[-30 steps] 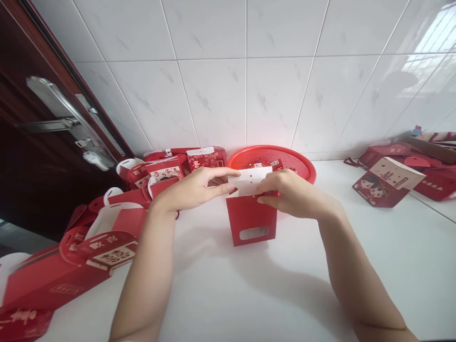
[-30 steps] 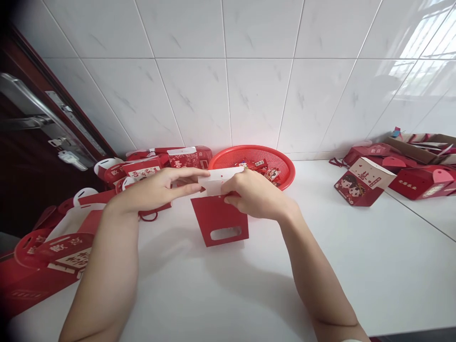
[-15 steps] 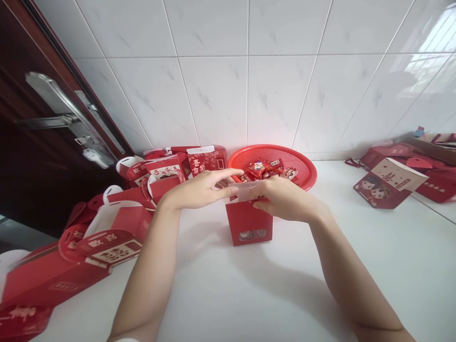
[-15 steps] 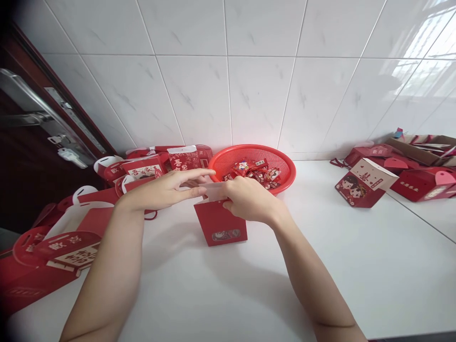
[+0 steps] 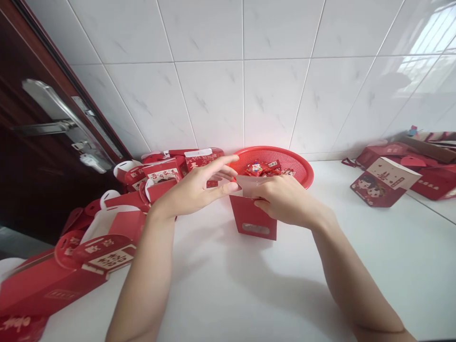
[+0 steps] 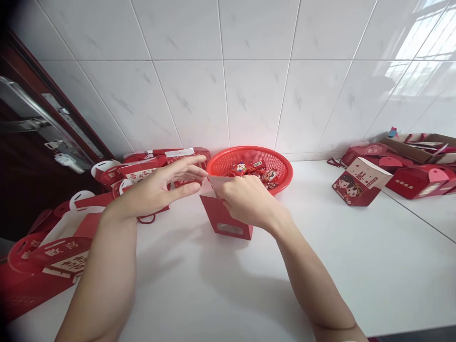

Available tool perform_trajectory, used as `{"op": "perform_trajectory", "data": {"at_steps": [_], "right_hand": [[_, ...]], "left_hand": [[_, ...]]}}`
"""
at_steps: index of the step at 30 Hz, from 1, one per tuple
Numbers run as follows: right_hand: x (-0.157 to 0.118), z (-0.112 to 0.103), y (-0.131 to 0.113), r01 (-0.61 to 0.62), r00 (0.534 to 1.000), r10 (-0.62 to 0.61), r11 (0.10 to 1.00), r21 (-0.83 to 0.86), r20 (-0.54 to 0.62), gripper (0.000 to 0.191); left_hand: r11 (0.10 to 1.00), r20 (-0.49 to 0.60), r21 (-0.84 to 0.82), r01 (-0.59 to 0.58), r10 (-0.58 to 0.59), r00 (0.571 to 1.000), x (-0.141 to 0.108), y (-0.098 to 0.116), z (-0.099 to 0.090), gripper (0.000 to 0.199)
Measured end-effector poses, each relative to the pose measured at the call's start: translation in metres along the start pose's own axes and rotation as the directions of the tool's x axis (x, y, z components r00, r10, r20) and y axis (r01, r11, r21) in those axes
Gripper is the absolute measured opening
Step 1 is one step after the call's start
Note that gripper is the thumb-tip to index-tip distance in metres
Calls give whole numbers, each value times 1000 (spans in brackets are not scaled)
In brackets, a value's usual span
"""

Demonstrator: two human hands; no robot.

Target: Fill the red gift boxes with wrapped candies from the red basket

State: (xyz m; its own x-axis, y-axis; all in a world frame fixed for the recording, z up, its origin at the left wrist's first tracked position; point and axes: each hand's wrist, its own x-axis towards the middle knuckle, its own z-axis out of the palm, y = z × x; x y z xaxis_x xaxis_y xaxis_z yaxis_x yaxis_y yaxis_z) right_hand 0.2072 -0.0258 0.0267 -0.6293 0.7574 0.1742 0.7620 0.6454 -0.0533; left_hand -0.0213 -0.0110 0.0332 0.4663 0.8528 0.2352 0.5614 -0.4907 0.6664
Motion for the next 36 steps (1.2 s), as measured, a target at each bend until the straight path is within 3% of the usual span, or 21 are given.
{"op": "perform_trajectory", "data": {"at_steps": [2, 13, 17, 21, 25, 31, 36], "right_hand": [[2, 1, 1, -8, 999, 8, 1000, -6, -37, 23], [-3, -4, 14, -14, 1000, 15, 996, 93, -15, 23], [-8, -9, 20, -57, 992, 70, 990, 132, -100, 14], [-5, -5, 21, -44, 999, 43, 995, 86, 13, 22], [-2, -2, 22, -67, 997, 70, 992, 106, -26, 18], [-4, -5, 25, -57, 998, 54, 988, 141, 22, 18], [-12, -14, 22, -38, 995, 52, 986, 160, -87, 17]], "left_hand": [[999, 32, 43, 22, -24, 999, 3, -1, 2, 63], [992, 54, 123, -25, 18, 998, 9, 1, 9, 45], [992, 27, 107, -68, 66, 997, 8, 4, 10, 42], [992, 71, 107, -70, 63, 995, 9, 4, 13, 39], [989, 116, 133, -62, 46, 992, 13, 0, 15, 38], [990, 137, 135, -40, 21, 990, 14, -2, 17, 37], [994, 53, 87, -70, 66, 996, 7, 6, 16, 40]]}}
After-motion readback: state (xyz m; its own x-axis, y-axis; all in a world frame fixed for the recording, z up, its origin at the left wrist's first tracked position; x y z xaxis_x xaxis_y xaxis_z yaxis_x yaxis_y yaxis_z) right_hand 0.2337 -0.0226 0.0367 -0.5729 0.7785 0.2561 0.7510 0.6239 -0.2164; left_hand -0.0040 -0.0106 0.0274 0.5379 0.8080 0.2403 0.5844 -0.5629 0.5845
